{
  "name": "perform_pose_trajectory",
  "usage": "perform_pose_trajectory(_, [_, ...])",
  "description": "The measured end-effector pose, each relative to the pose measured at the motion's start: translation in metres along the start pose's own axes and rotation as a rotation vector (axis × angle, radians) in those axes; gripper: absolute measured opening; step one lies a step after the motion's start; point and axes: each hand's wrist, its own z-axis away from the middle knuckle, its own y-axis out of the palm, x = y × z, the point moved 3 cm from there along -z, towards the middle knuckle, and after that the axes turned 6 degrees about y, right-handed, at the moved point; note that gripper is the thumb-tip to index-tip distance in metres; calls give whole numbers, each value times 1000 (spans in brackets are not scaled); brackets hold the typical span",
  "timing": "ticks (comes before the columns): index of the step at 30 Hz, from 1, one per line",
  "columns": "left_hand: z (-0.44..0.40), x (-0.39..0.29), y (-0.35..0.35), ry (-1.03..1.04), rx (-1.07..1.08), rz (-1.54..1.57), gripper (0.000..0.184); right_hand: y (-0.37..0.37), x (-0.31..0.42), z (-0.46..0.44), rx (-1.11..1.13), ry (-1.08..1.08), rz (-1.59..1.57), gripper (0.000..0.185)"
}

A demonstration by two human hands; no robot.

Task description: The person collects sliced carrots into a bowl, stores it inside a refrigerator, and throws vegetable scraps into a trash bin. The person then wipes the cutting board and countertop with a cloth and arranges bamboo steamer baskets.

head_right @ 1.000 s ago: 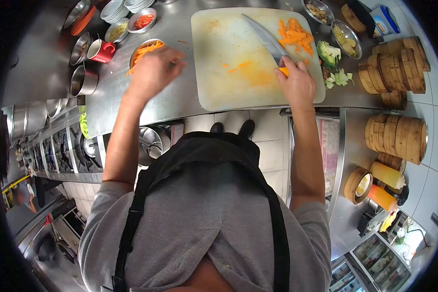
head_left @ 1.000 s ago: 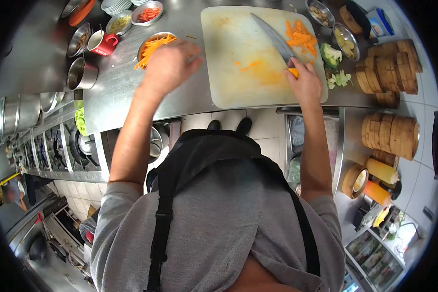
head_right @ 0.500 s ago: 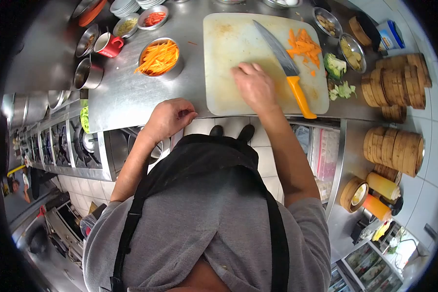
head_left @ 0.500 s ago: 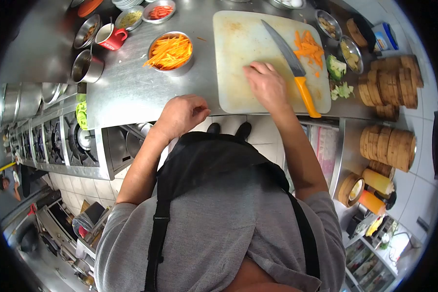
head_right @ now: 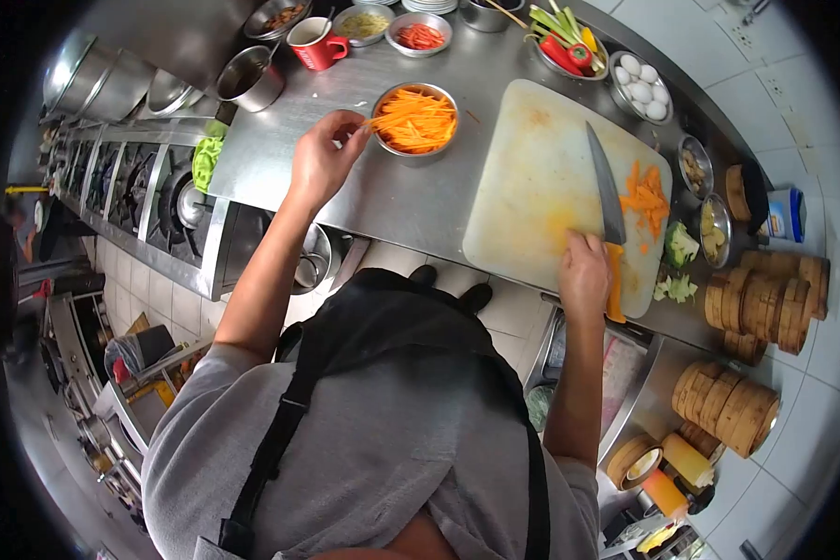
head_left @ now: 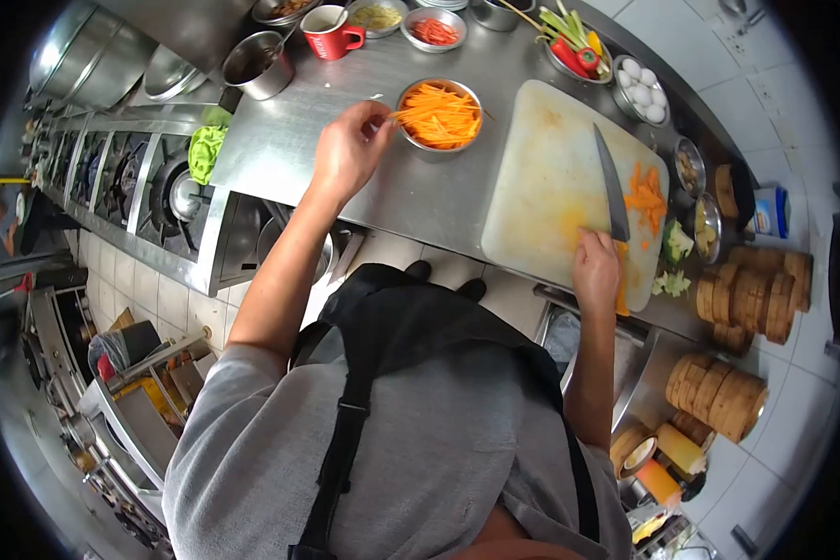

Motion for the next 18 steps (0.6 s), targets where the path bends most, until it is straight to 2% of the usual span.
perform_pose_trajectory(2, [-7,0,2,-20,15,-18,18,2,3,-5,-9,13,1,23])
perform_pose_trajectory(4, [-11,-7,5,122,10,-111,16,2,3,-5,-3,33,21,22])
perform_pose_trajectory(5, [-14,-8,7,275,-6,-221,17,3,3,-6,1,31,24,22])
perform_pose_trajectory(6, [-19,-10,7,270,-7,-219,17,4,4,-8,17,21,50,21])
perform_pose_trajectory(8, [-26,-22,7,460,36,-374,18,4,7,-13,35,11,79,21])
perform_pose_trajectory(11, [-31,-27,1,370,11,-307,22,3,11,-25,117,54,80,18])
perform_pose_trajectory(13, [-31,-22,-1,297,-9,-265,25,5,12,-32,112,203,-286,16])
perform_pose_trajectory(14, [-29,-19,-2,225,-23,-221,28,7,18,-37,117,196,-287,16])
perform_pose_trajectory(16, [-27,-21,0,235,-24,-235,30,4,52,-52,117,166,-662,14])
perform_pose_trajectory(18, [-25,-24,3,249,-20,-244,32,9,94,-78,114,49,-850,14])
